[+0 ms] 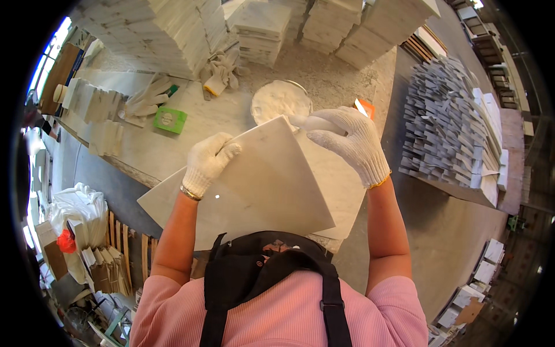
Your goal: The person applies a white paste to the edges of a rectangular tile using a small metal scraper, then smooths and cleans the edges with an orange sponge. The person repeats this process on multiple tiles at a workbench in a warehouse.
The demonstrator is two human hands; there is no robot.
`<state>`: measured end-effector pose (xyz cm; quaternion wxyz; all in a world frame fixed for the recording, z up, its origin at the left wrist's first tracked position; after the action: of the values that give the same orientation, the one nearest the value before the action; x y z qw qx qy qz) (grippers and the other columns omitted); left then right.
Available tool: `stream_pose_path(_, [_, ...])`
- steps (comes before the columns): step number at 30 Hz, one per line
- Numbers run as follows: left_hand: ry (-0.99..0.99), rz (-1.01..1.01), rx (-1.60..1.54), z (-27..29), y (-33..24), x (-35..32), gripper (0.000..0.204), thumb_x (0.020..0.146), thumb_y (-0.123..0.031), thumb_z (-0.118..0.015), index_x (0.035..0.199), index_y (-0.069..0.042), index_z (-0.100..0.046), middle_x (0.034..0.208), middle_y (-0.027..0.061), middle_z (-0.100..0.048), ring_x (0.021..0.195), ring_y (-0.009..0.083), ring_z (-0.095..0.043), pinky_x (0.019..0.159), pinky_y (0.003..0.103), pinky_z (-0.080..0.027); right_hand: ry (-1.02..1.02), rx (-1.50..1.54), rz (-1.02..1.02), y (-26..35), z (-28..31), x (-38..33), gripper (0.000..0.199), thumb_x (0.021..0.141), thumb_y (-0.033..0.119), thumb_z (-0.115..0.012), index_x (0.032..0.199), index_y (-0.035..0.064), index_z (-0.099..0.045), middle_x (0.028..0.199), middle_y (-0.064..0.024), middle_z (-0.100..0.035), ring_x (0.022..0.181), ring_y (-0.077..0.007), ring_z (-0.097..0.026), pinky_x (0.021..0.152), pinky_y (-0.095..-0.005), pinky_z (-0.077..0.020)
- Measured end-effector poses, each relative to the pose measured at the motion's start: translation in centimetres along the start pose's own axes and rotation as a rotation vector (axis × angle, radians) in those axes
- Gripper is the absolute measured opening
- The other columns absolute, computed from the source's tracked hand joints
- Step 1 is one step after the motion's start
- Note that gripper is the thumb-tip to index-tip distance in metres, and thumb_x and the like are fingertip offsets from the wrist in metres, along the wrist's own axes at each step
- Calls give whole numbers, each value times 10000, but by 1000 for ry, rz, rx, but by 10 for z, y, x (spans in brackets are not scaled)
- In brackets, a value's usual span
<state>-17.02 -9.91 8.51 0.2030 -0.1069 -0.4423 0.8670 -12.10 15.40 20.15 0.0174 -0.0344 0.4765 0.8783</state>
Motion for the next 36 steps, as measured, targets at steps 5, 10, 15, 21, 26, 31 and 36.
stream_pose_path(5, [8, 7, 22, -2, 2, 0, 314, 909, -423, -703, 979, -117, -704, 853, 113, -700, 799, 327, -673, 696, 409, -519, 13, -6, -24, 1, -1, 0, 358, 824, 273, -727, 1082, 31, -784, 980, -105, -761, 876, -226, -632, 856, -334, -473])
stream_pose_path(10, [-4, -2, 60, 0, 1, 0, 311, 906, -422, -703, 981, -120, -706, 855, 112, -701, 802, 330, -673, 698, 410, -519, -2, -3, -14, 1, -1, 1, 341, 813, 250, -727, 1051, 10, -779, 967, -110, -759, 869, -225, -643, 838, -344, -487])
stream_pose_path(15, [-18, -7, 64, 0, 0, -1, 322, 907, -432, -702, 984, -120, -710, 859, 113, -702, 802, 332, -673, 699, 412, -520, -27, 11, -32, -4, 0, 1, 330, 798, 239, -744, 1019, -4, -772, 956, -111, -759, 867, -225, -654, 812, -344, -502])
stream_pose_path(21, [15, 8, 40, 0, -1, -1, 346, 925, -410, -692, 1001, -73, -697, 851, 136, -685, 779, 320, -663, 707, 379, -518, -34, -58, -32, -6, 1, 2, 327, 794, 238, -753, 1008, -9, -771, 936, -108, -761, 840, -212, -650, 790, -335, -503])
stream_pose_path(26, [-3, 14, 57, 1, -1, 0, 330, 904, -429, -709, 980, -108, -707, 860, 119, -706, 806, 330, -676, 700, 410, -522, -26, -34, -19, 1, 0, 3, 309, 790, 221, -756, 996, -10, -773, 921, -104, -762, 832, -202, -658, 786, -327, -509])
stream_pose_path(31, [-4, 6, 63, 0, 0, 0, 329, 903, -431, -710, 978, -111, -706, 852, 115, -703, 796, 330, -673, 693, 411, -519, -22, -40, -54, 0, 1, 2, 309, 793, 214, -757, 1007, -9, -772, 943, -104, -764, 868, -206, -670, 808, -329, -514])
stream_pose_path(36, [-18, -16, 80, 0, 0, 0, 330, 902, -437, -709, 972, -115, -707, 847, 113, -701, 795, 329, -671, 691, 411, -518, -25, -64, -48, -3, 0, 3, 301, 798, 202, -761, 1013, -9, -770, 966, -102, -764, 891, -212, -673, 832, -333, -518])
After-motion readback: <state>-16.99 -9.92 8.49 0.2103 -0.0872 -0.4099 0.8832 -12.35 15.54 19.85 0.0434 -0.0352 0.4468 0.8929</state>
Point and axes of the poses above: each hand's wrist, its own x-axis towards the middle knuckle, its own z-axis out of the back of the hand, y = z × x, the point moved 9 cm from there along x, towards the middle knuckle
